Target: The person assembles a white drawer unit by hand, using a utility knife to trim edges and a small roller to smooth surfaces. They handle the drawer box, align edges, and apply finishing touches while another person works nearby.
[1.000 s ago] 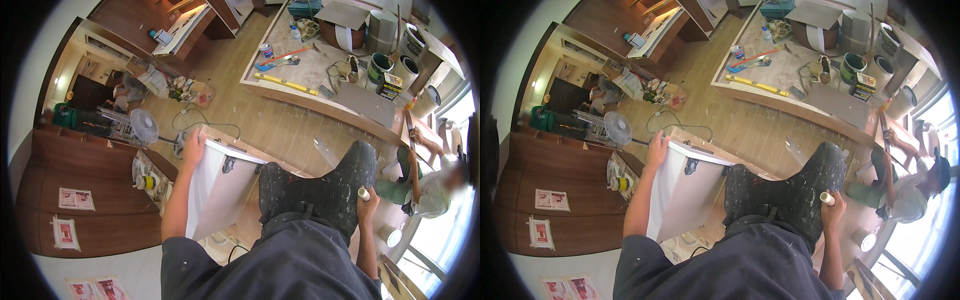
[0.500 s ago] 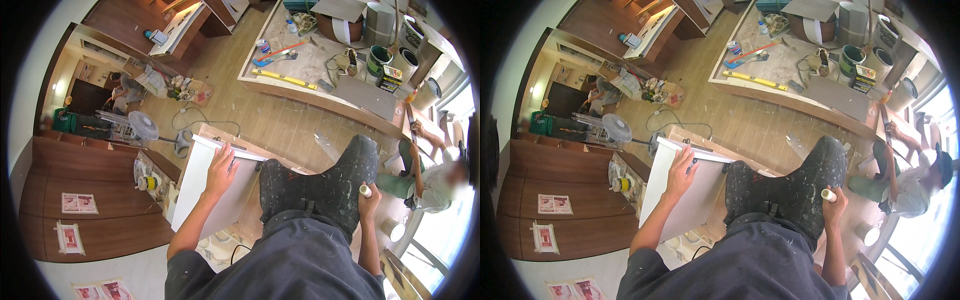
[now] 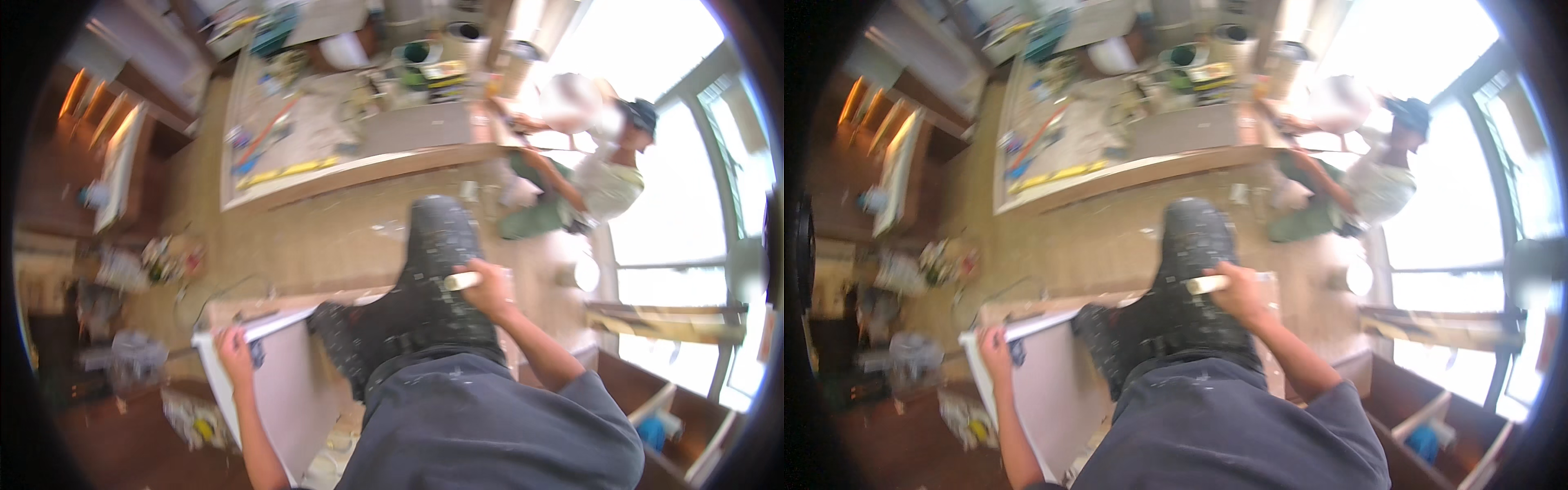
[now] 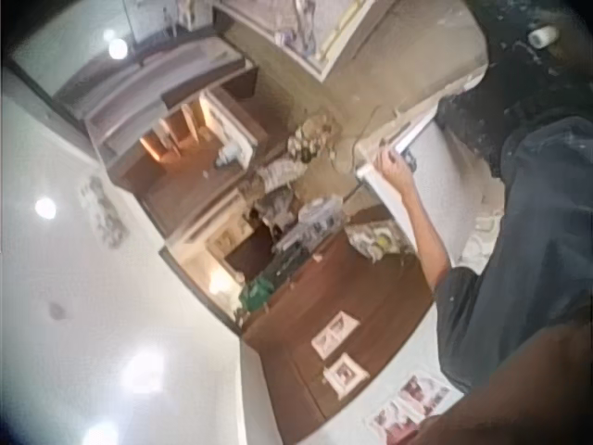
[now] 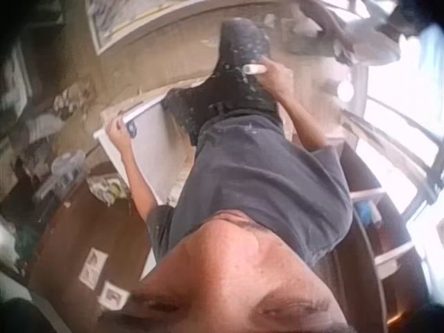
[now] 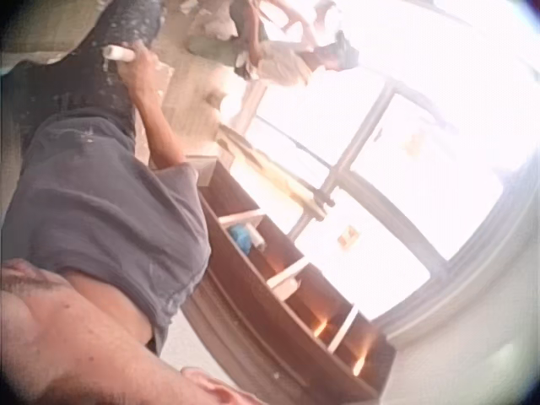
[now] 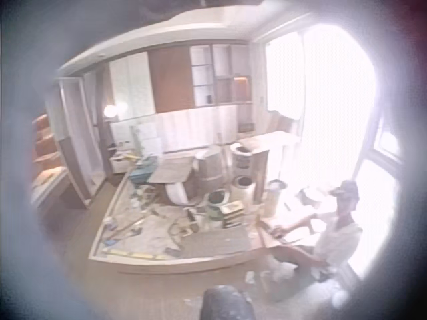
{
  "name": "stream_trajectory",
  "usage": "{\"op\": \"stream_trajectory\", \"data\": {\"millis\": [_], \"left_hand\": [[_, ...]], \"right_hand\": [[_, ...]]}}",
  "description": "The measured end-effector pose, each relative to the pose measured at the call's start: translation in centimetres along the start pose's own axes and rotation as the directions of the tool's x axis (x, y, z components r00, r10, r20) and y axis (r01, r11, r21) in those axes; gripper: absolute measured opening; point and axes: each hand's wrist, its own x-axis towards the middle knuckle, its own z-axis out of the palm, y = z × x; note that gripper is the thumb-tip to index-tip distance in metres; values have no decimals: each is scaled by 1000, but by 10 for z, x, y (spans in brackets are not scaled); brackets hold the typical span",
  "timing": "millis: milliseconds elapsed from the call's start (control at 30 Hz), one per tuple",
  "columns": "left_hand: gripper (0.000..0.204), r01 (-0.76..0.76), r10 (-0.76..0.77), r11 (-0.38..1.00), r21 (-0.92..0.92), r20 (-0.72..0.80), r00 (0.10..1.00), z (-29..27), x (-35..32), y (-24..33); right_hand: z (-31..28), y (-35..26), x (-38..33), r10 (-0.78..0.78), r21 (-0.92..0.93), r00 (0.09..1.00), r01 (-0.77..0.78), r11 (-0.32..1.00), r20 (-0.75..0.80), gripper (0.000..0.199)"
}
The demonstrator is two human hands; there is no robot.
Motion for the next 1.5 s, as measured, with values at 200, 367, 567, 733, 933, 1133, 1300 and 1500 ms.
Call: {"op": "stream_trajectory", "data": {"millis": [200, 367, 567, 733, 933, 1133, 1300, 1500], "left_hand": [[20, -122, 118, 992, 9, 208, 971, -12, 12, 24], [22, -101, 78, 994, 44, 362, 929, -29, 18, 23], [30, -104, 63, 978, 179, 223, 973, -40, 16, -58], [35, 13, -24, 995, 95, 116, 993, -53, 20, -150], [30, 181, -159, 976, -120, 172, 972, -64, 36, -212], [17, 571, -471, 695, -438, 323, 821, -52, 30, -186], [13, 638, -504, 621, -455, 392, 770, -83, 40, -184], [9, 630, -478, 710, -315, 442, 759, -88, 66, -180]], "right_hand": [[3, 31, -2, -213, 31, 948, 226, 974, -237, 28], [9, 29, -4, -226, 33, 942, 242, 970, -250, 28], [14, 35, -4, -228, 25, 945, 241, 970, -236, 30], [13, 31, 0, -243, 42, 939, 260, 965, -242, 28], [13, 31, 0, -233, 35, 948, 246, 969, -219, 27], [11, 40, -7, -243, 13, 932, 256, 967, -270, 27], [18, 34, -3, -264, -19, 924, 269, 963, -278, 27], [12, 29, 0, -236, -13, 940, 240, 971, -245, 27]]}}
